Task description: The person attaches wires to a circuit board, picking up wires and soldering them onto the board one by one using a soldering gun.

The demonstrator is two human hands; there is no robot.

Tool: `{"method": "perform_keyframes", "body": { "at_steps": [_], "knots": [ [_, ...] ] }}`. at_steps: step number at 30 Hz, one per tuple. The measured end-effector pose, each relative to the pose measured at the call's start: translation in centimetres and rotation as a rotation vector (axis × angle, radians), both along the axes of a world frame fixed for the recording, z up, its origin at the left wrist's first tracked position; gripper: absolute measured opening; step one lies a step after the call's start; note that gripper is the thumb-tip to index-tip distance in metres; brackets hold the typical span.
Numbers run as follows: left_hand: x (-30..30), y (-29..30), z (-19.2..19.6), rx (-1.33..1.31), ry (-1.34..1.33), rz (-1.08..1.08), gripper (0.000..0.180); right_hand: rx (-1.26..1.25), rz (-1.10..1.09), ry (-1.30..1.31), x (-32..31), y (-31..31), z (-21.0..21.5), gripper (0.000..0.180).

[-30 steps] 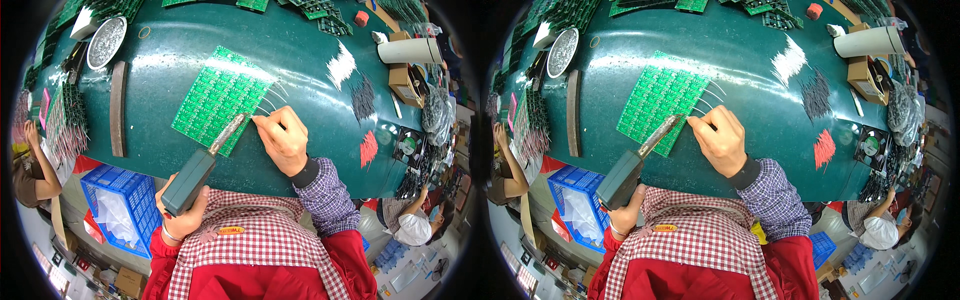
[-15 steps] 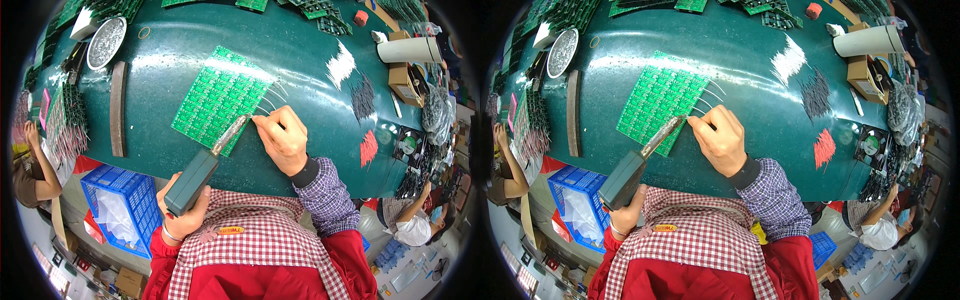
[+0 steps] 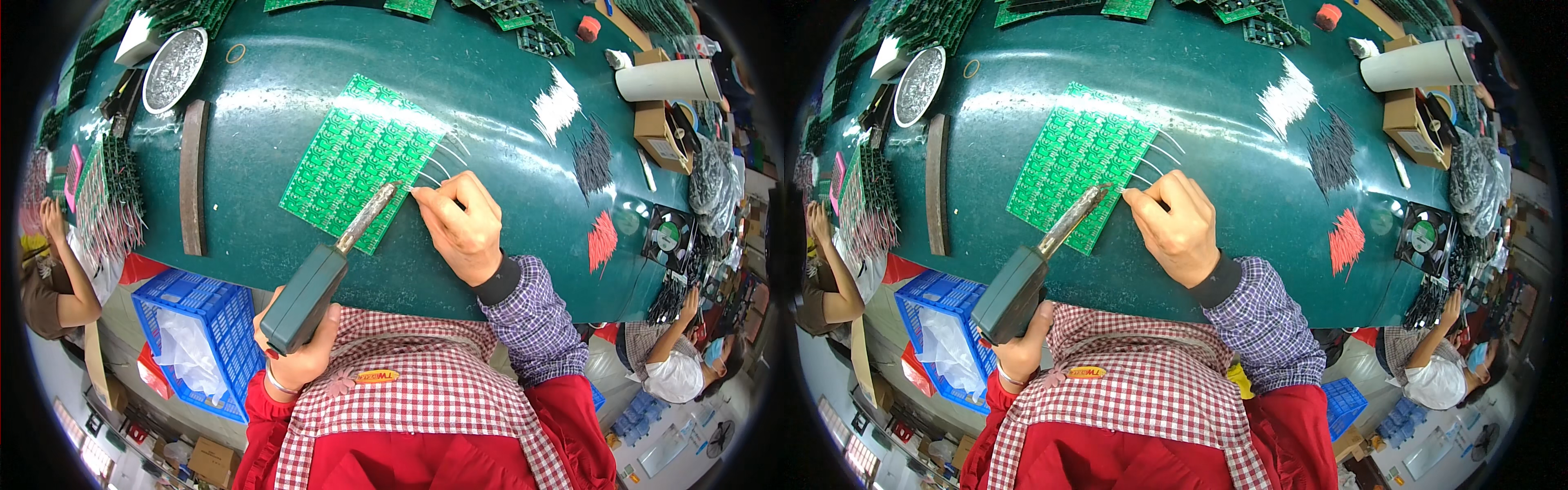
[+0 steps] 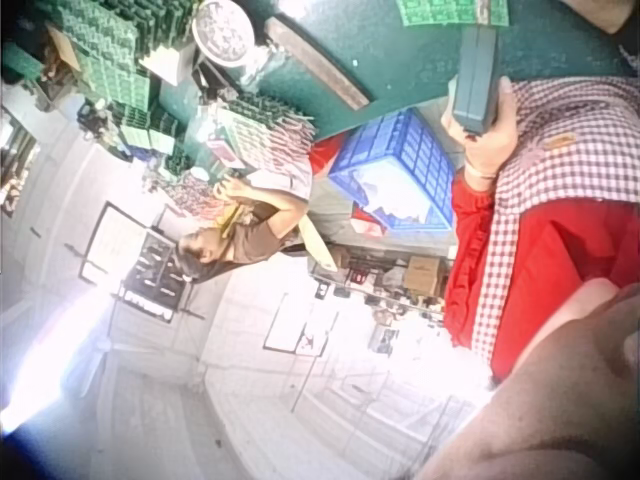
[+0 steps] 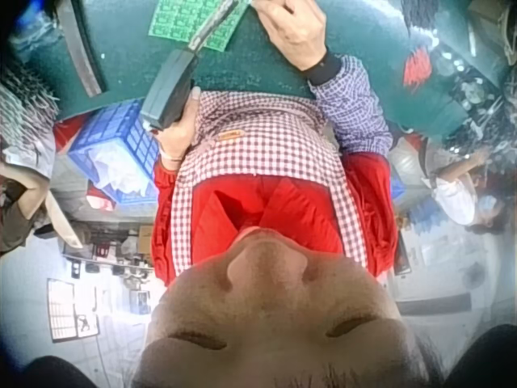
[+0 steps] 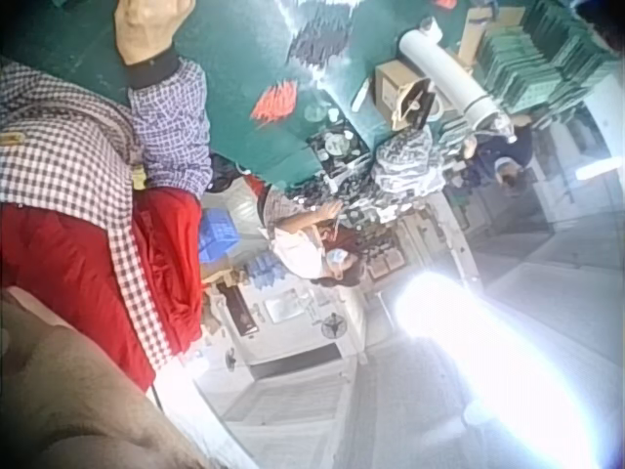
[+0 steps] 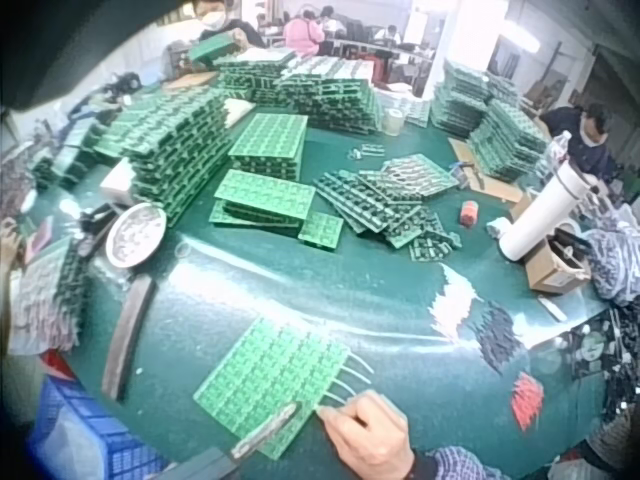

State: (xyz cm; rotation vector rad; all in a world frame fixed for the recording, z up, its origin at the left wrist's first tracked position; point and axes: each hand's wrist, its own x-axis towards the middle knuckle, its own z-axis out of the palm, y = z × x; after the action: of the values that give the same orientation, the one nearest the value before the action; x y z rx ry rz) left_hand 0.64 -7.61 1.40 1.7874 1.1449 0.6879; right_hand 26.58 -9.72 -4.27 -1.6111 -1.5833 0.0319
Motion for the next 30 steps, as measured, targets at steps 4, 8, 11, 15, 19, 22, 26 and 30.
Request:
{"method": "perform_keyframes", "body": {
  "at_steps": [4, 8, 11, 15, 19, 22, 26, 30],
  "knots": [
    [0.1, 0.1, 0.2, 0.047, 0.029, -0.008, 0.022, 0.01, 0.005, 0.0, 0.0, 0.1, -0.1, 0.024],
    [0.1, 0.1, 0.4, 0.001, 0.003, 0.001, 0.022, 0.006, 0.004, 0.007, -0.1, 0.1, 0.0, 0.025],
    [-0.1, -0.1, 0.6, -0.002, 0.013, 0.0, 0.023, 0.035, -0.012, -0.004, -0.1, 0.2, 0.3, 0.024],
    [-0.4, -0.3, 0.7, -0.028, -0.003, 0.02, 0.024, 0.09, 0.03, -0.063, -0.7, -0.2, 0.8, 0.023],
    [-0.8, -0.5, 0.9, -0.006, 0.022, 0.003, 0.024, 0.056, 0.06, -0.021, -0.9, -0.3, 0.7, 0.025],
    [-1.0, -0.6, 1.1, -0.02, 0.019, 0.011, 0.024, 0.032, 0.062, -0.005, -1.0, -0.5, 0.6, 0.025],
    [-0.9, -0.8, 1.0, -0.059, 0.0, 0.02, 0.024, 0.026, 0.057, -0.001, -1.0, -0.5, 0.3, 0.025],
    [-1.0, -0.8, 0.9, -0.065, 0.036, -0.004, 0.025, 0.017, 0.059, -0.006, -1.1, -0.4, 0.2, 0.024]
  ]
}}
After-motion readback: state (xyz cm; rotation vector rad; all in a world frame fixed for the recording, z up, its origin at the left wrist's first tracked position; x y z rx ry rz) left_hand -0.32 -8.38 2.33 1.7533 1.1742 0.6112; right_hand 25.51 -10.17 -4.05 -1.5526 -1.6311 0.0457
